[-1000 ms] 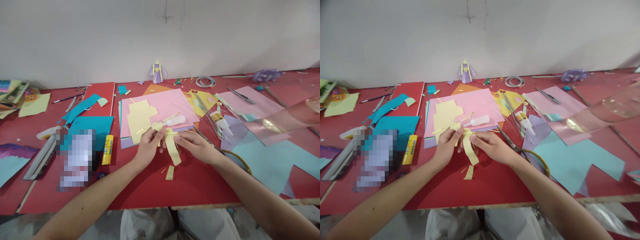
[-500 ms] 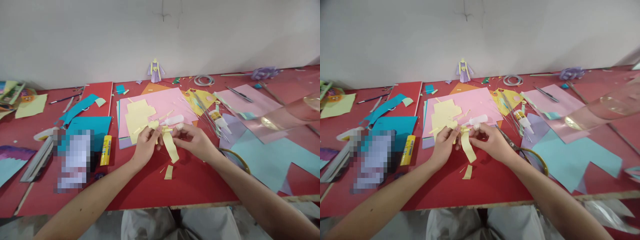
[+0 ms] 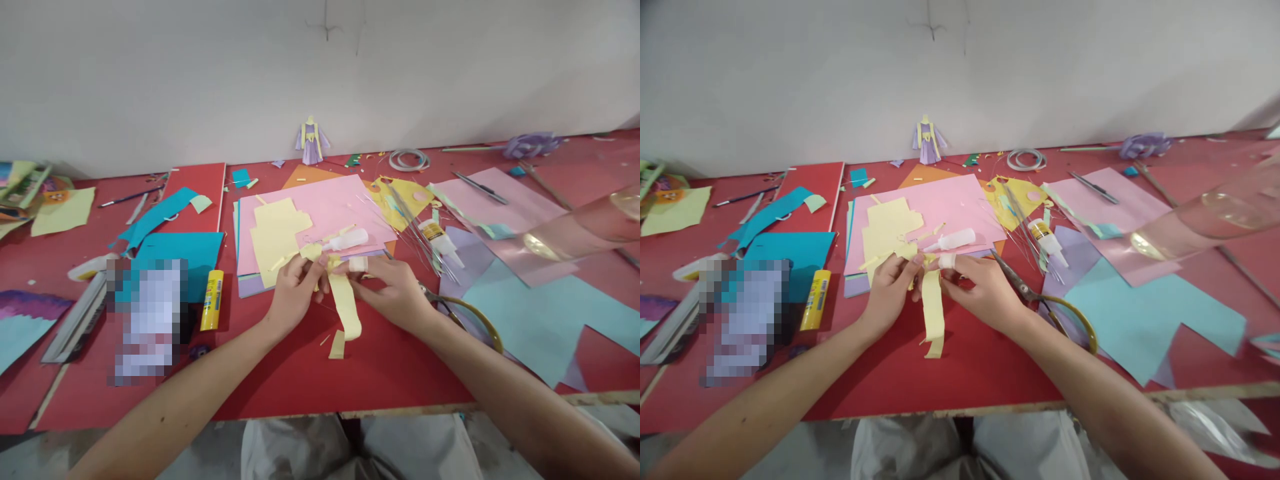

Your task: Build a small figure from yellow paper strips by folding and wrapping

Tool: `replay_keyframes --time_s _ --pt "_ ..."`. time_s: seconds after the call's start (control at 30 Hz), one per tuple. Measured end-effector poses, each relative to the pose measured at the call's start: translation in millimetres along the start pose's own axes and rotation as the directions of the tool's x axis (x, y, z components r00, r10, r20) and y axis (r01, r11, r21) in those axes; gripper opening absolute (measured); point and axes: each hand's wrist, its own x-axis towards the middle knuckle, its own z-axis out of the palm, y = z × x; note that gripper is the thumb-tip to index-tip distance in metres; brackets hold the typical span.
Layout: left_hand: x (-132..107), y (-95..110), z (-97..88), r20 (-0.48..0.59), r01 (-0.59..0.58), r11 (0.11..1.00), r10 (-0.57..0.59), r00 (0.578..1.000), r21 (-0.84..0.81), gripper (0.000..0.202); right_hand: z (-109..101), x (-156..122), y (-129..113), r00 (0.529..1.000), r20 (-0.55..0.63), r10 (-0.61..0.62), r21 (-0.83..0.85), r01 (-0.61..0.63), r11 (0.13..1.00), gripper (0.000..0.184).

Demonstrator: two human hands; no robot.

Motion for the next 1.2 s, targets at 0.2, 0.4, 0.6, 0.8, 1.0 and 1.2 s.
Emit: replay_keyframes --time_s 0.2,0.4,0.6,0.8,1.0,1.2 --pt "-2 -2 -0.3 0.064 -0.042 0.998 0.039 0.997 0.047 0.043 -3 0 -3 1.000 -0.013 0.020 -0.008 -0.020 1.000 0.016" --pt "-3 0 -0.9 0.102 -0.047 0.990 0.034 0.994 0.134 0.042 -3 3 -13 0.969 -0.106 0.224 0.103 -0.213 0.972 0.026" --pt "-3 1 -0.7 0.111 -0.039 0.989 0.023 0.994 0.143 0.042 -4 4 -10 0.958 -0.071 0.279 0.222 -0.257 0.941 0.027" --pt "-3 1 -0.7 0.128 -0.049 0.984 0.027 0.991 0.171 0.043 -4 3 -8 0.957 -0.053 0.286 0.283 -0.261 0.923 0.022" --pt "-2 2 -0.9 0.136 -0.046 0.986 0.024 0.990 0.162 0.040 -3 2 -5 0.952 -0.026 0.303 0.307 -0.281 0.909 0.021" --pt "-2 1 -1.2 0.157 -0.058 0.988 0.034 0.987 0.146 0.035 -4 4 -3 0.949 0.002 0.314 0.323 -0.298 0.898 0.020"
